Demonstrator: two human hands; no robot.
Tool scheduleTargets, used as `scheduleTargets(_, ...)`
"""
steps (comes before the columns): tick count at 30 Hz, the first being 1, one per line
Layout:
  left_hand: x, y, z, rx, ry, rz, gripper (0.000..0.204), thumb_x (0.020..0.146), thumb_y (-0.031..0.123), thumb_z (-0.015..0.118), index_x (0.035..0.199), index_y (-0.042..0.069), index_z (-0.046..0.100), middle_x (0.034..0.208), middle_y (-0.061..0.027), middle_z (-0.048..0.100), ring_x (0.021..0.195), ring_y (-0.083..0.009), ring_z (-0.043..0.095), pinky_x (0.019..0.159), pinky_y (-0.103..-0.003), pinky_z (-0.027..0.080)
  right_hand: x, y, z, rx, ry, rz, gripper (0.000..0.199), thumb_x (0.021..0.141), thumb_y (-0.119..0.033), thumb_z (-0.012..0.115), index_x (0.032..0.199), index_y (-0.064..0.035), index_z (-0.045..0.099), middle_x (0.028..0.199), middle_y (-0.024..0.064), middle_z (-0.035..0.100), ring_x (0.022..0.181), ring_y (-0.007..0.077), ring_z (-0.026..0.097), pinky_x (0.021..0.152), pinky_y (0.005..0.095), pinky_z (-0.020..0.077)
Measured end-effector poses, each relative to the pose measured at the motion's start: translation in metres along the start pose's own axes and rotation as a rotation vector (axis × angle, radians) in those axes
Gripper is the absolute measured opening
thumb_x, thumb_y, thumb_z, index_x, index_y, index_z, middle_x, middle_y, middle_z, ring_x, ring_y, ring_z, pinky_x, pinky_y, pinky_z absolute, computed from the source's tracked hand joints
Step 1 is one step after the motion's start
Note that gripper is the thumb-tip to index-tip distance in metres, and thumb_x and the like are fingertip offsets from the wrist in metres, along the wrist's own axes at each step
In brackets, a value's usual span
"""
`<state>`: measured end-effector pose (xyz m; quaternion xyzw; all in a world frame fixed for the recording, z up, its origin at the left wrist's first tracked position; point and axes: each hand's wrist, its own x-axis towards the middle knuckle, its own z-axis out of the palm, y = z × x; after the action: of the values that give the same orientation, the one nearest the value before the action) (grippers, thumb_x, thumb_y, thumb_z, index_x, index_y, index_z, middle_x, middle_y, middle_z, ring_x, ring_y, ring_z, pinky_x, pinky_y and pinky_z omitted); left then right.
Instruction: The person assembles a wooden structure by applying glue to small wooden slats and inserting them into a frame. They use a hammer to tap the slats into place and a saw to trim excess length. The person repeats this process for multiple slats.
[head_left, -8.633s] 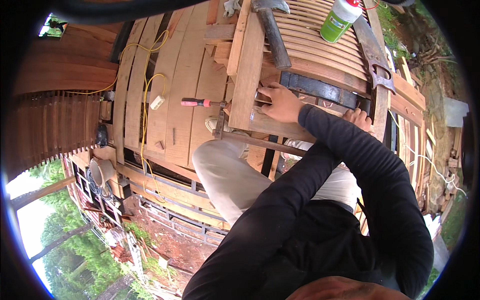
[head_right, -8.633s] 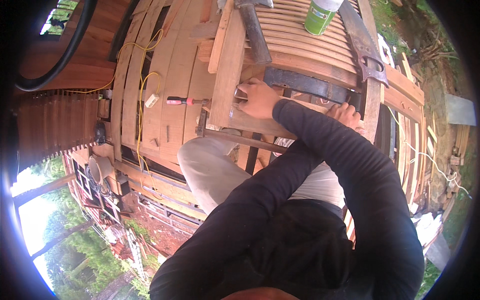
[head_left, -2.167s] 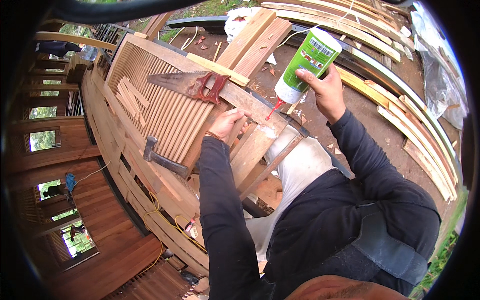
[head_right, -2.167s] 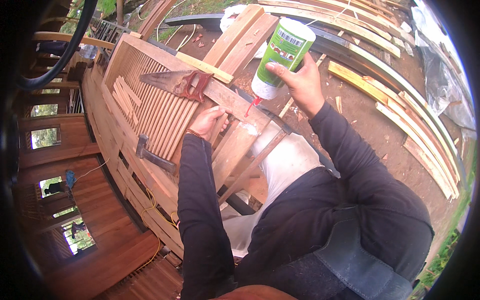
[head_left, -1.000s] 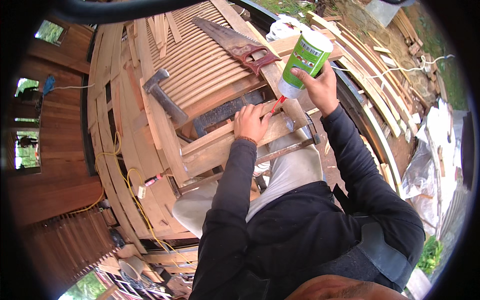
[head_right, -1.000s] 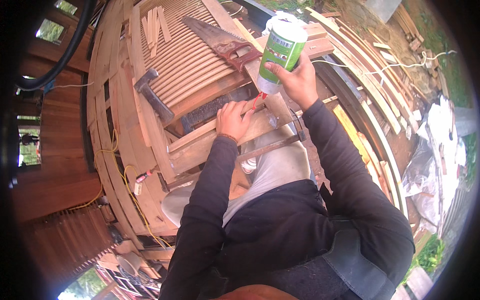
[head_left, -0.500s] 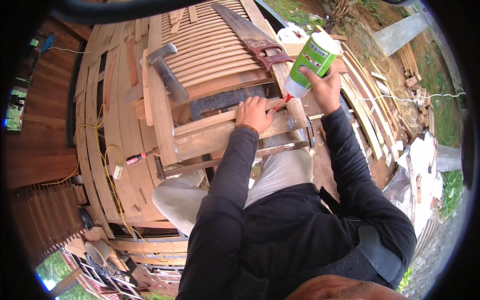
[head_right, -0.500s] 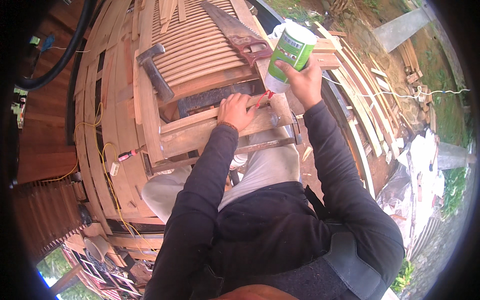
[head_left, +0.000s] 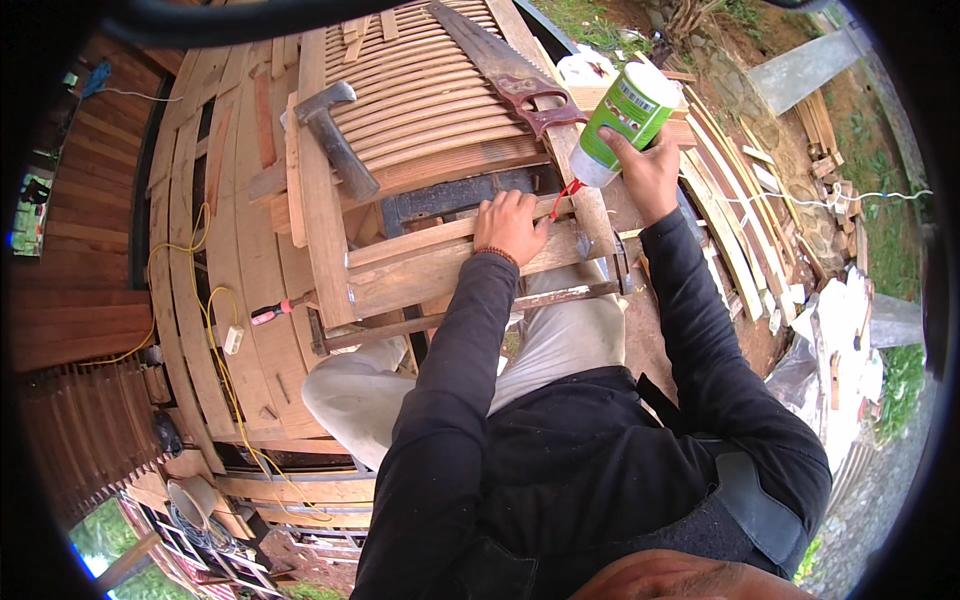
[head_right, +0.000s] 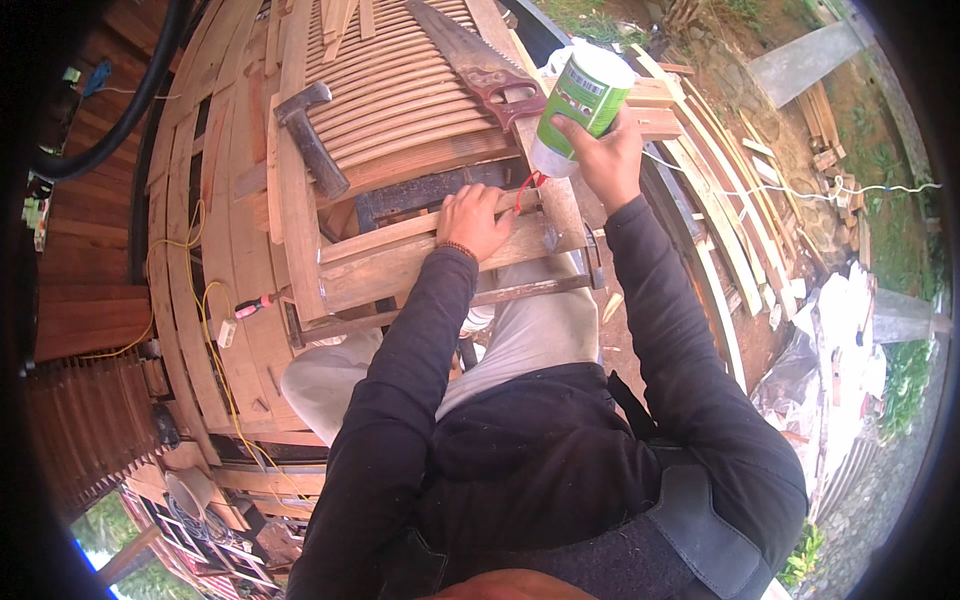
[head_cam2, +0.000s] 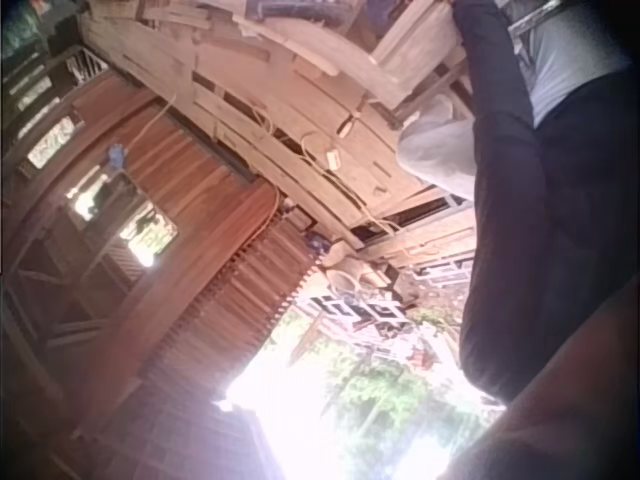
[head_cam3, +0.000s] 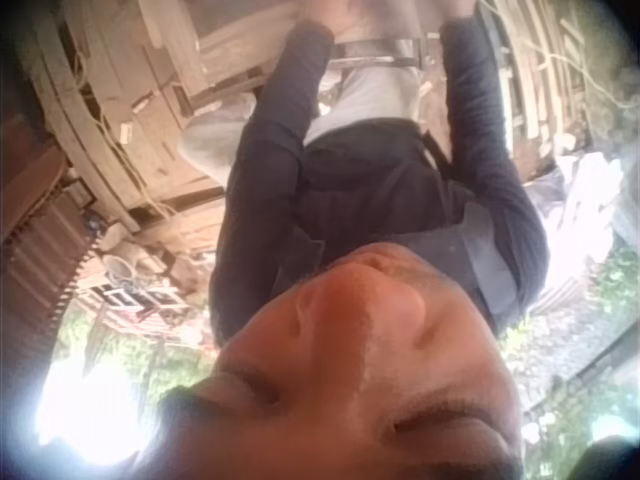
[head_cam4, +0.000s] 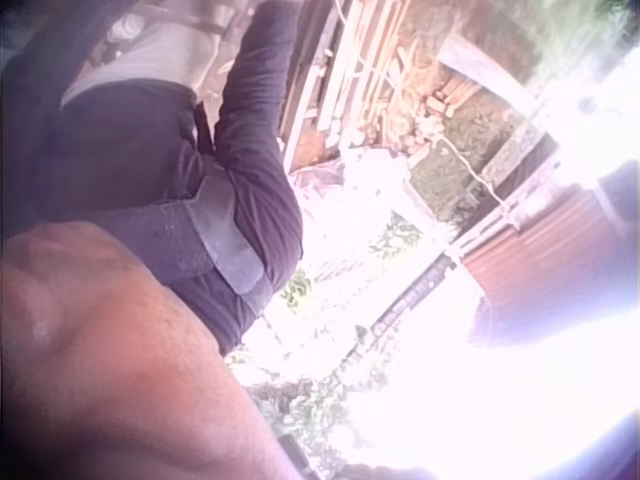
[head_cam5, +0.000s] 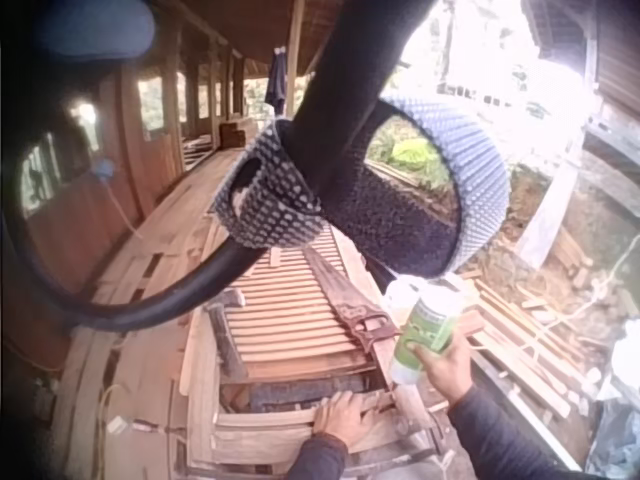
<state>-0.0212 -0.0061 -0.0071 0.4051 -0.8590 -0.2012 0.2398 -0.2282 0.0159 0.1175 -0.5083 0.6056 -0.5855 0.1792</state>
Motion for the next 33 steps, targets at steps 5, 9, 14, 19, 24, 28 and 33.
scheduleTargets(5, 0.0, 0.002, -0.001, 0.006, 0.005, 0.0, 0.031, 0.085, 0.036, 0.076, 0.099, 0.008, 0.07, 0.101, -0.0102, 0.068, 0.106, -0.03, 0.065, 0.088, -0.048, 0.048, 0.001, 0.004, -0.002, -0.04, -0.002, -0.002, 0.042, 0.088, -0.012, 0.086, 0.121, 0.0026, 0.065, 0.112, 0.0132, 0.077, 0.1, 0.0192, 0.074, 0.089, 0.0352, 0.0586)
scheduleTargets(9, 0.001, 0.0, 0.0, 0.015, -0.005, -0.013, 0.033, 0.085, 0.035, 0.076, 0.104, 0.009, 0.071, 0.103, -0.0101, 0.068, 0.106, -0.0302, 0.065, 0.089, -0.048, 0.047, -0.003, 0.007, -0.009, -0.027, 0.016, 0.041, 0.043, 0.086, -0.014, 0.086, 0.122, 0.0015, 0.067, 0.111, 0.0126, 0.077, 0.1, 0.0178, 0.074, 0.089, 0.0352, 0.0579)
scheduleTargets(14, 0.002, 0.0, -0.003, 0.011, -0.025, -0.026, 0.036, 0.087, 0.035, 0.075, 0.113, 0.011, 0.073, 0.107, -0.0095, 0.069, 0.109, -0.0307, 0.064, 0.092, -0.047, 0.047, -0.016, 0.002, -0.018, 0.036, 0.097, 0.092, 0.042, 0.088, -0.014, 0.085, 0.122, 0.0011, 0.067, 0.109, 0.011, 0.076, 0.096, 0.0169, 0.073, 0.086, 0.034, 0.0575)
scheduleTargets(19, 0.005, -0.003, -0.004, -0.012, -0.075, -0.013, 0.038, 0.09, 0.04, 0.074, 0.116, 0.012, 0.074, 0.107, -0.0097, 0.069, 0.109, -0.0312, 0.065, 0.094, -0.046, 0.048, -0.029, 0.035, -0.043, 0.395, 0.365, 0.193, 0.038, 0.092, -0.016, 0.083, 0.121, 0.0009, 0.066, 0.109, 0.0082, 0.073, 0.095, 0.0152, 0.07, 0.081, 0.0316, 0.0562)
scheduleTargets(24, 0.012, -0.01, -0.005, -0.033, -0.15, -0.02, 0.043, 0.091, 0.039, 0.074, 0.121, 0.009, 0.075, 0.106, -0.0129, 0.069, 0.11, -0.0334, 0.065, 0.096, -0.046, 0.049, -0.044, 0.05, -0.07, 0.483, 0.485, 0.291, 0.041, 0.095, -0.014, 0.079, 0.127, 0.0024, 0.06, 0.114, 0.0097, 0.07, 0.098, 0.0182, 0.07, 0.087, 0.0345, 0.0578)
scheduleTargets(28, 0.018, -0.015, -0.005, -0.045, -0.165, -0.007, 0.04, 0.091, 0.035, 0.074, 0.119, 0.007, 0.074, 0.106, -0.0167, 0.07, 0.107, -0.0374, 0.066, 0.095, -0.048, 0.052, -0.054, 0.06, -0.083, 0.513, 0.513, 0.282, 0.04, 0.095, -0.014, 0.079, 0.127, 0.002, 0.06, 0.116, 0.0103, 0.069, 0.1, 0.0186, 0.07, 0.086, 0.0343, 0.0586)
scheduleTargets(33, 0.026, -0.022, -0.001, -0.054, -0.187, -0.057, 0.04, 0.091, 0.036, 0.074, 0.121, 0.009, 0.073, 0.11, -0.0163, 0.069, 0.11, -0.0366, 0.064, 0.096, -0.049, 0.05, -0.059, 0.058, -0.085, 0.556, 0.532, 0.302, 0.041, 0.095, -0.014, 0.079, 0.127, 0.0024, 0.059, 0.116, 0.0104, 0.069, 0.101, 0.0186, 0.07, 0.087, 0.034, 0.0588)
